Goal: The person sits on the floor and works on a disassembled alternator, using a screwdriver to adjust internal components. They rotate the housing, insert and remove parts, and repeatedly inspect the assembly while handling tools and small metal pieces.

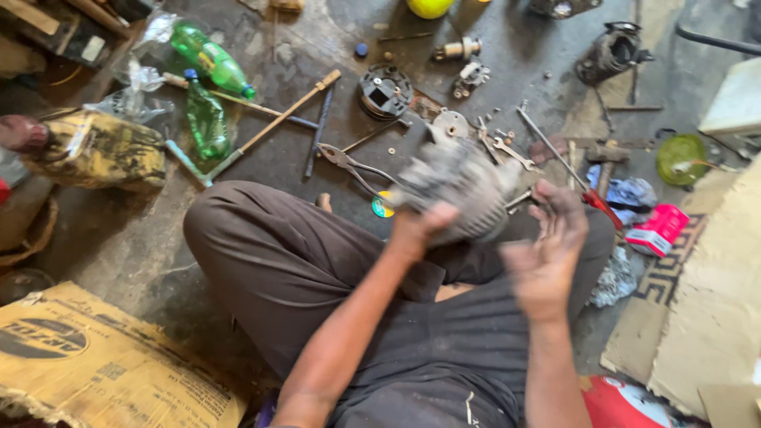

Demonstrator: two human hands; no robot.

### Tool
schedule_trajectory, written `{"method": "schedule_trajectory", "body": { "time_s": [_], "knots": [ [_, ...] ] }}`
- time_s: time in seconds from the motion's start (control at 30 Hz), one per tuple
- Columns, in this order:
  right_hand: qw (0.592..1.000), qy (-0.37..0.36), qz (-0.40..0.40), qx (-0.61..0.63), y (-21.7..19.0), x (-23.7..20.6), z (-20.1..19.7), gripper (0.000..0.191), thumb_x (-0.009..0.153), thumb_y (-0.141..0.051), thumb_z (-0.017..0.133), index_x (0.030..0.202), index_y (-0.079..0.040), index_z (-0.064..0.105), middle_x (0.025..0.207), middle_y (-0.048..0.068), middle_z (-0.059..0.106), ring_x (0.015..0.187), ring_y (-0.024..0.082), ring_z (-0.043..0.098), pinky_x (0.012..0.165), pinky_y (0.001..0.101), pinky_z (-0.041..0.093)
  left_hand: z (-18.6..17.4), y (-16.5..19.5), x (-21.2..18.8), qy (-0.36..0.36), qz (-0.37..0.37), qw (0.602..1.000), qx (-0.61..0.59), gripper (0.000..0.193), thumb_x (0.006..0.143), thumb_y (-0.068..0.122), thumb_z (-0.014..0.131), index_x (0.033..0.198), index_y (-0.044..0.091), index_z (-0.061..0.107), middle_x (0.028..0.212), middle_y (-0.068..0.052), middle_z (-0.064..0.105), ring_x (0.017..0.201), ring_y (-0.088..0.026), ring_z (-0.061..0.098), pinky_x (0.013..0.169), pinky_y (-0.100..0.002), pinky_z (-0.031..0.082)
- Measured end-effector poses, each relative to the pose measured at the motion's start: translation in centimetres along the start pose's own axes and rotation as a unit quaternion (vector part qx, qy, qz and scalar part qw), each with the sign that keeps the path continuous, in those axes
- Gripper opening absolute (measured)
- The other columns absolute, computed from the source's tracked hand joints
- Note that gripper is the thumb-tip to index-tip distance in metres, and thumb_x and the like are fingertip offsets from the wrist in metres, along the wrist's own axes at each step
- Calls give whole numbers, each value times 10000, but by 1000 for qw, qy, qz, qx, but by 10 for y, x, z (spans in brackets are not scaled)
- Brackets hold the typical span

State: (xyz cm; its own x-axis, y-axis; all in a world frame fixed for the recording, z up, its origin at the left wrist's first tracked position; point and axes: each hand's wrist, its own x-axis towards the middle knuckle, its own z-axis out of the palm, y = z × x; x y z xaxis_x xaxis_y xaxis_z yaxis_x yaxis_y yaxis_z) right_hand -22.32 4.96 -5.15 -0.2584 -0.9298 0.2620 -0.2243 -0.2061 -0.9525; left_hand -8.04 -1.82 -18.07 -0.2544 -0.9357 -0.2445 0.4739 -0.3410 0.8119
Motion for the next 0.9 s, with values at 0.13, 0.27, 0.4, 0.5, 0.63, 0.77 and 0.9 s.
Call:
{"method": "schedule_trajectory", "body": {
  "time_s": [0.13,0.27,0.4,0.5,0.63,0.77,0.9],
  "knots": [
    [940,-74,-129,-307,-14,-7,35,836,806,-244,882,1448,-81,373,1410,201,484,1335,342,507,1126,471,459,-40,-4,5,-40,-84,944,-316,832,738,472,847,1397,41,578,1311,-91,666,1188,-253,649,1037,-425,545],
    [894,-87,-203,-389,-14,1,64,836,834,-235,885,1459,-73,352,1393,226,467,1278,407,538,1062,471,510,-66,9,-5,-45,-59,944,-323,834,751,472,855,1400,28,575,1309,-97,664,1184,-245,656,1040,-417,542],
    [936,-93,-179,-287,-3,3,78,686,893,-181,792,1407,14,382,1278,254,576,1142,402,622,997,479,518,-73,14,-8,-62,-31,928,-365,834,757,450,878,1411,31,574,1313,-90,660,1193,-246,652,1063,-415,535],
    [985,-97,139,-38,10,-16,81,484,977,-315,656,1230,72,511,1000,176,665,847,306,670,793,440,546,-74,9,-6,-67,-30,929,-364,823,768,431,889,1413,28,575,1311,-87,663,1181,-246,652,1053,-415,532],
    [848,-117,453,250,32,-22,60,665,1047,-553,374,791,15,609,526,105,561,392,215,506,526,404,546,-64,0,-1,-76,-75,889,-445,857,736,489,880,1415,74,562,1318,-62,677,1192,-237,664,1047,-411,540],
    [895,-47,438,77,26,-30,38,701,1081,-488,306,792,57,638,536,108,576,435,187,559,405,272,385,-58,6,-6,-60,-74,879,-467,893,785,561,871,1467,91,536,1358,-47,663,1225,-228,647,1075,-429,535],
    [967,-29,254,-5,7,-29,37,233,1070,-190,557,1156,21,606,864,76,623,710,111,572,631,234,476,-52,19,-4,-67,-101,865,-487,986,740,707,817,1468,101,544,1342,-81,675,1186,-265,665,984,-433,563]
  ]
}}
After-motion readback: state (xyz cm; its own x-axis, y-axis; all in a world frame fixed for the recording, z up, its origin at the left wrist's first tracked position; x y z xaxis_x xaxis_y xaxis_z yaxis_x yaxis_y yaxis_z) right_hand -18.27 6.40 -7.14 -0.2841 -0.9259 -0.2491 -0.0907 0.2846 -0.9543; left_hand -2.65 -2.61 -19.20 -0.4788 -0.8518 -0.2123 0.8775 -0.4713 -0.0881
